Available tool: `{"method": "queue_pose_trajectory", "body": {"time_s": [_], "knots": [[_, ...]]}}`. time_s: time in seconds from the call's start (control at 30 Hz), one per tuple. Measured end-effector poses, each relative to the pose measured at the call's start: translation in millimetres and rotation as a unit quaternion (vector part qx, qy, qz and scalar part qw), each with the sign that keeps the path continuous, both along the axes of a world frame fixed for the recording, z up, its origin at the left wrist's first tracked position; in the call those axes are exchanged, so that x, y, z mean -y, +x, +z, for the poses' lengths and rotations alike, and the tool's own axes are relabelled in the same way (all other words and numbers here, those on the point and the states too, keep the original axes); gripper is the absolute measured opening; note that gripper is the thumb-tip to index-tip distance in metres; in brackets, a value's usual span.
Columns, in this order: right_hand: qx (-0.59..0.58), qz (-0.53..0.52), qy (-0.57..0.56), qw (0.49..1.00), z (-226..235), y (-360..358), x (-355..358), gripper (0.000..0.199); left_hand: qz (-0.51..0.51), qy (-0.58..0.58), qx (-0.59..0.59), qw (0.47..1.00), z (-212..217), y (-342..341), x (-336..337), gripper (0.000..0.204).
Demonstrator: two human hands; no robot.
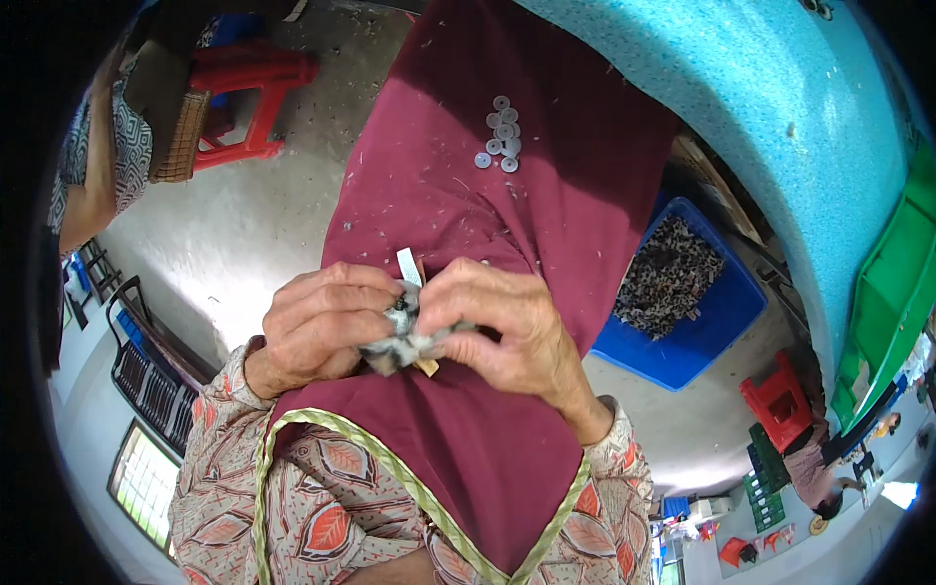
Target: The person sits on the floor and assembles small leopard-print plush toys by hand. They pick up plastic eyes and buttons from a table and attach them to the plush bodies, occasionally placing finished items into a green tray.
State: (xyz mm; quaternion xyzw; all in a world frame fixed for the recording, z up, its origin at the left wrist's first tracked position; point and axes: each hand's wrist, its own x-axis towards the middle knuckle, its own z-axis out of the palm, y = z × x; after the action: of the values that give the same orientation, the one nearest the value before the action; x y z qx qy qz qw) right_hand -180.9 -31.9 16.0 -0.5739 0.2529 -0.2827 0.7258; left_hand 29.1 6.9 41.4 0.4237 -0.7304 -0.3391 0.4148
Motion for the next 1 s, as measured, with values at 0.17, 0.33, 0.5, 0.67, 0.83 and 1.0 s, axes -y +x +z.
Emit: {"method": "queue_pose_trajectory", "body": {"time_s": [0.17,0.33,0.5,0.67,0.83,1.0], "knots": [[-0.011,0.002,0.03,0.999,8.9,8.1,-19.3,0.017,0.049,0.053,-0.021,0.997,-4.2,3.4,-14.1,0.02],[-0.014,0.136,0.076,0.988,-7.6,-8.7,2.4,0.009,0.021,0.159,-0.112,0.981,-20.7,-0.3,-30.0,0.026],[-0.314,-0.135,-0.1,0.934,-43.3,3.8,41.8,0.01,0.002,0.146,-0.108,0.983,-22.5,-5.8,-28.7,0.032],[-0.383,-0.087,-0.303,0.868,-85.4,22.0,49.6,0.013,-0.003,0.148,-0.108,0.983,-21.5,-3.9,-29.1,0.033],[-0.444,-0.055,-0.295,0.844,-104.0,34.1,48.3,0.017,0.012,0.134,-0.134,0.982,-23.5,-3.7,-29.3,0.031],[-0.379,-0.088,-0.214,0.896,-97.2,32.4,45.9,0.014,0.009,0.128,-0.141,0.982,-25.3,-1.0,-28.6,0.029]]}}
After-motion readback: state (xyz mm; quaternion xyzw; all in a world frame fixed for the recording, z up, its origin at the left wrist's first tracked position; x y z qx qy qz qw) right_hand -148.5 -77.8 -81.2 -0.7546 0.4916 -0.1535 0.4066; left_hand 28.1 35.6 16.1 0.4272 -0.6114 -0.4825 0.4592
